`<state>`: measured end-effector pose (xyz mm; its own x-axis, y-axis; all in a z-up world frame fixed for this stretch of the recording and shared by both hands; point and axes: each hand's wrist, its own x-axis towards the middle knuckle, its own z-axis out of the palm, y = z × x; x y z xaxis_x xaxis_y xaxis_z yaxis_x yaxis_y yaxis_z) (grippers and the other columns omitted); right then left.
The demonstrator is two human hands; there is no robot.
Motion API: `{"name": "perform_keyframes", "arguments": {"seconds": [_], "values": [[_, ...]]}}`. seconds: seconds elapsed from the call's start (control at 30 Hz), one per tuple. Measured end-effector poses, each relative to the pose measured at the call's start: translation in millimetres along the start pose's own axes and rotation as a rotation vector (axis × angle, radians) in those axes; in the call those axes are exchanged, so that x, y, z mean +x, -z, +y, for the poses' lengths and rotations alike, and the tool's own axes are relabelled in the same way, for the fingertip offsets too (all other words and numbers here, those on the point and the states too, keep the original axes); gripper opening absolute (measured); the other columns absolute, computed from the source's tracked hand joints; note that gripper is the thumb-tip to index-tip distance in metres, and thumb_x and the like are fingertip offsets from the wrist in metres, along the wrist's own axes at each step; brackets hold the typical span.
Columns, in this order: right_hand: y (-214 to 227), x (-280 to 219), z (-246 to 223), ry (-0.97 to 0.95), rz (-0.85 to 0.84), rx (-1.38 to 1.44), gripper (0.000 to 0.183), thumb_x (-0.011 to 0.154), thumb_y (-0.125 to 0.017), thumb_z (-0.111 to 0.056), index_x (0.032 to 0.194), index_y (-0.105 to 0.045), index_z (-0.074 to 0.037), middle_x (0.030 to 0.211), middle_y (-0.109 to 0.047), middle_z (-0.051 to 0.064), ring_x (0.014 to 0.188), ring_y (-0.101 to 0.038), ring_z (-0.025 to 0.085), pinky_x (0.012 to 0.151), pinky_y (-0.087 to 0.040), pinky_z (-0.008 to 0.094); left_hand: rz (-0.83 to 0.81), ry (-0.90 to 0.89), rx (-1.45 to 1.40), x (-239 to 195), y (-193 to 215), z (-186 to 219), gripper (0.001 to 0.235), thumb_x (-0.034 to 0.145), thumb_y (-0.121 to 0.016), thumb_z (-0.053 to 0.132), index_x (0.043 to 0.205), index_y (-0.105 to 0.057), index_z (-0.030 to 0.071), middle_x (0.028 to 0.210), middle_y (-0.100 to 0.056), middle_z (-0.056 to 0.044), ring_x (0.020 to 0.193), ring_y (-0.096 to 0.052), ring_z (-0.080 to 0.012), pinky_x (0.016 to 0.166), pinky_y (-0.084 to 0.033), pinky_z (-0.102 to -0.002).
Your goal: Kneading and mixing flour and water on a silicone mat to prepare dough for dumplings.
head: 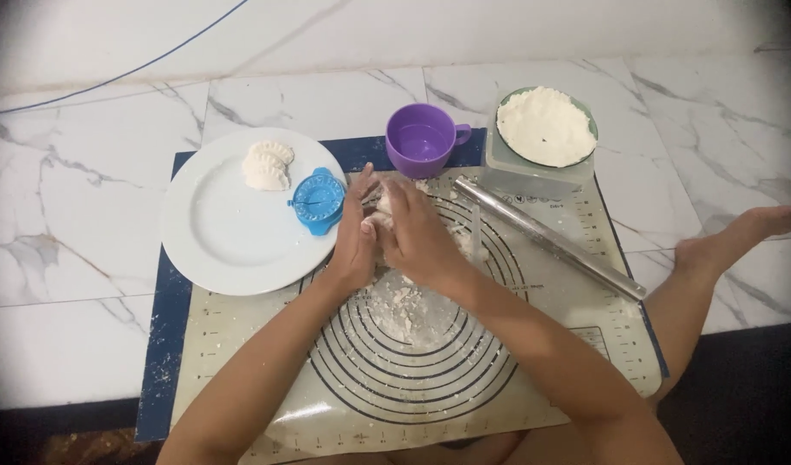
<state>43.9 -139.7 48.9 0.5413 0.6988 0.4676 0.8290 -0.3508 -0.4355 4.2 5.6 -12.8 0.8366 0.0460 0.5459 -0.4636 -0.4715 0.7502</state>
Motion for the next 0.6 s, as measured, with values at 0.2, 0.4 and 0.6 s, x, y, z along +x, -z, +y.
{"name": "perform_keyframes", "arguments": {"seconds": [0.2, 0.4, 0.6], "values": [[-45.9, -5.4, 33.0, -0.090, 0.081, -0.040, 0.053, 0.101, -0.049, -0.035, 0.135, -0.044, 0.006, 0.113, -0.058, 0.028, 0.111, -0.064, 0.047, 0.093, -0.052, 0.058, 0.020, -0.020, 0.038, 2.2, -1.6, 7.1, 0.082, 0.102, -0.005, 0.057, 0.149, -0.033, -0.004, 0.160, -0.031, -0.028, 0.147, -0.032, -0.0466, 0.122, -0.026, -0.056], [-25.7, 6.1, 16.9, 0.023, 0.143, -0.044, 0.040, 0.102, -0.050, -0.036, 0.115, -0.057, 0.002, 0.102, -0.061, 0.023, 0.104, -0.065, 0.043, 0.090, -0.053, 0.053, 0.024, 0.042, 0.046, -0.3, -1.8, 16.0, 0.079, 0.102, -0.006, 0.050, 0.151, -0.034, -0.006, 0.152, -0.042, -0.030, 0.142, -0.042, -0.0453, 0.120, -0.031, -0.053], [-36.3, 7.9, 33.9, -0.026, 0.113, -0.039, 0.041, 0.101, -0.048, -0.037, 0.109, -0.063, 0.001, 0.084, -0.062, 0.015, 0.080, -0.069, 0.032, 0.068, -0.056, 0.042, 0.034, 0.221, 0.096, -0.3, -4.3, 23.0, 0.079, 0.102, -0.004, 0.047, 0.150, -0.034, -0.007, 0.144, -0.052, -0.032, 0.133, -0.053, -0.0449, 0.114, -0.039, -0.052]]}}
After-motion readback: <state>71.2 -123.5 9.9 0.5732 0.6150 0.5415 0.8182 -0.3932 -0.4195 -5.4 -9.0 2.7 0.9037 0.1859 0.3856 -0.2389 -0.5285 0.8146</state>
